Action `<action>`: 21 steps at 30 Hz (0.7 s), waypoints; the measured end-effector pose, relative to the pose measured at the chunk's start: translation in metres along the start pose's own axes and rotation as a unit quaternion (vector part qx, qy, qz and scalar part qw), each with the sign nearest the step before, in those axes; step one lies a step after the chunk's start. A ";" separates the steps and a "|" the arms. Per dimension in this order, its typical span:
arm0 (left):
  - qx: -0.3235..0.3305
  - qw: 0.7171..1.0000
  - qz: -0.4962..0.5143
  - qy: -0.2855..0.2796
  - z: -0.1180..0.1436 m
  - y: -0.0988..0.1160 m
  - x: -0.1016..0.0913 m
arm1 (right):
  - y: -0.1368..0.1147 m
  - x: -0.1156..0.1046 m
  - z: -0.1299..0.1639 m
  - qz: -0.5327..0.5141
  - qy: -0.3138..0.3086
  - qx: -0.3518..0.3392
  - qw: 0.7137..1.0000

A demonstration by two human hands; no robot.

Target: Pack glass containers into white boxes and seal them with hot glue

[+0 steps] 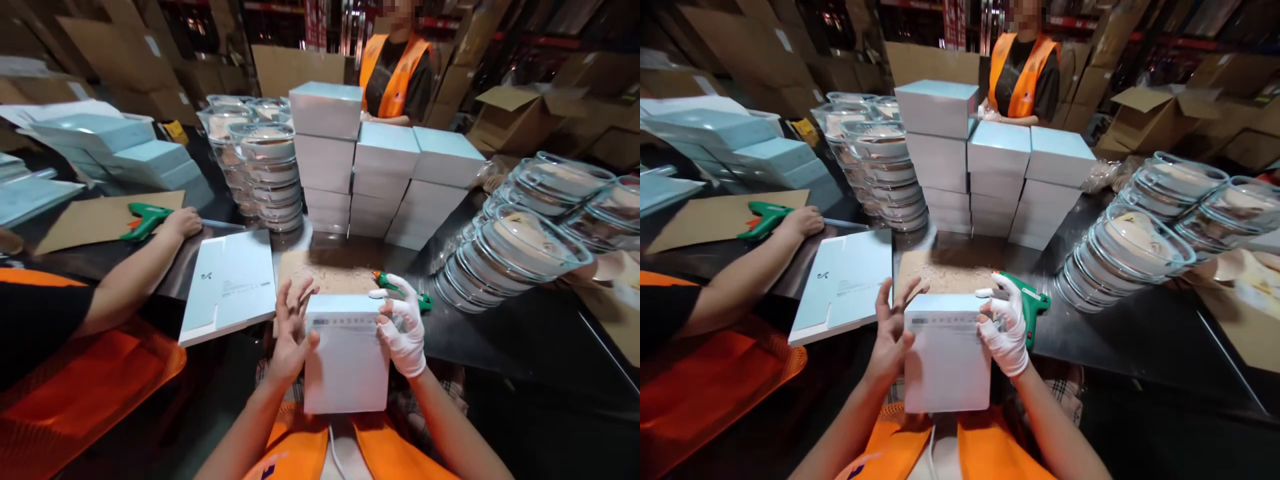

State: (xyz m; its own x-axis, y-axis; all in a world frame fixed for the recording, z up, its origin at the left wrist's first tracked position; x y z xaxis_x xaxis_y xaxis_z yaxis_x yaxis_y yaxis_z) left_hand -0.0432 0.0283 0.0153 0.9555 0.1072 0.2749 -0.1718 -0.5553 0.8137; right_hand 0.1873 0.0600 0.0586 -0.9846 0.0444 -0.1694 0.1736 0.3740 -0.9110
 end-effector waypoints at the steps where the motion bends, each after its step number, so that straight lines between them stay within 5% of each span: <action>1: -0.032 0.999 0.017 -0.034 0.000 -0.002 0.000 | -0.003 -0.005 -0.005 -0.006 0.020 0.005 1.000; 5: -0.201 0.962 0.065 -0.170 0.004 -0.004 0.006 | -0.002 -0.022 -0.025 -0.079 0.076 0.069 0.992; 11: -0.170 0.983 0.053 -0.037 -0.007 0.003 0.010 | 0.020 -0.008 -0.006 -0.087 -0.127 0.211 0.965; 15: -0.143 0.982 0.113 -0.045 -0.013 -0.001 0.019 | -0.003 -0.019 -0.002 -0.027 -0.112 0.180 0.977; 18: -0.096 0.988 0.120 -0.023 -0.015 -0.002 0.015 | -0.044 -0.046 -0.049 0.009 -0.026 0.102 0.994; 21: -0.097 0.991 0.023 0.090 -0.007 -0.006 -0.007 | -0.089 -0.073 -0.137 0.019 0.046 0.050 0.998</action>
State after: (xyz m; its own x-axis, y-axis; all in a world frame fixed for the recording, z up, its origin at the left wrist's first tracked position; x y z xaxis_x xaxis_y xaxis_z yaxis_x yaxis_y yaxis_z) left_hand -0.0512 0.0366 0.0125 0.8902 0.2410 0.3866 -0.2735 -0.3958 0.8767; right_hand 0.2402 0.1505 0.2035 -0.9744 0.1433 -0.1731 0.2074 0.2766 -0.9383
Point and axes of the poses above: each hand's wrist, its own z-axis away from the middle knuckle, its own x-axis out of the palm, y = z × x, the point moved 4 cm from there along -z, towards the middle knuckle, and after that the axes turned 14 degrees about x, right-handed, at the moved point
